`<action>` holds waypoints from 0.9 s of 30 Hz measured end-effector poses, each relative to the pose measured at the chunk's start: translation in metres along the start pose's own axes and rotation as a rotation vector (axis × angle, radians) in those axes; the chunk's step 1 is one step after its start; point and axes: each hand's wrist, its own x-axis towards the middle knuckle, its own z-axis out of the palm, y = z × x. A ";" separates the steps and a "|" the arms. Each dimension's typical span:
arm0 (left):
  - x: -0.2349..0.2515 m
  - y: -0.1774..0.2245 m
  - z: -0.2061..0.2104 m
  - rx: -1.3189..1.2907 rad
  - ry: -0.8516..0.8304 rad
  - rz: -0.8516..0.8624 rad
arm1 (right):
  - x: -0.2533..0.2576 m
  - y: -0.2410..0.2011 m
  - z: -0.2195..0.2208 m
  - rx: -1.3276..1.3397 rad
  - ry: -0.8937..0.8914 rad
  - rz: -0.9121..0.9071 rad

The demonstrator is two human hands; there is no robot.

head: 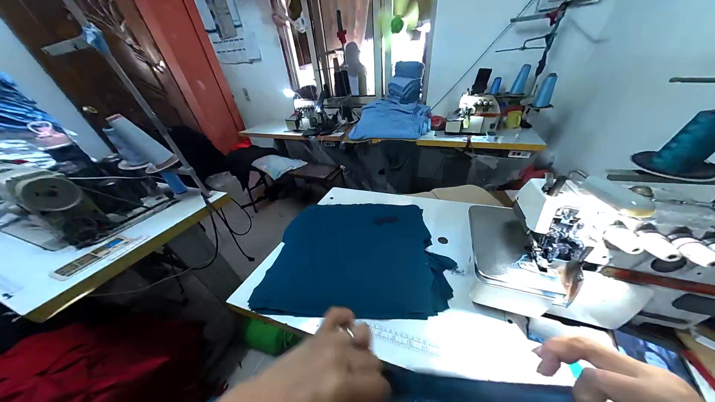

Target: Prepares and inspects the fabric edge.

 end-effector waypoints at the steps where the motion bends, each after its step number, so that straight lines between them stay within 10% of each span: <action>1: -0.008 -0.017 0.004 0.108 0.013 -0.017 | -0.006 0.006 -0.004 -0.062 -0.019 0.038; 23: 0.018 -0.069 0.030 0.006 0.107 -0.168 | 0.034 0.036 0.031 0.262 0.173 0.293; 27: 0.032 -0.046 -0.016 0.014 0.156 -0.039 | 0.039 0.009 0.003 0.038 0.090 0.080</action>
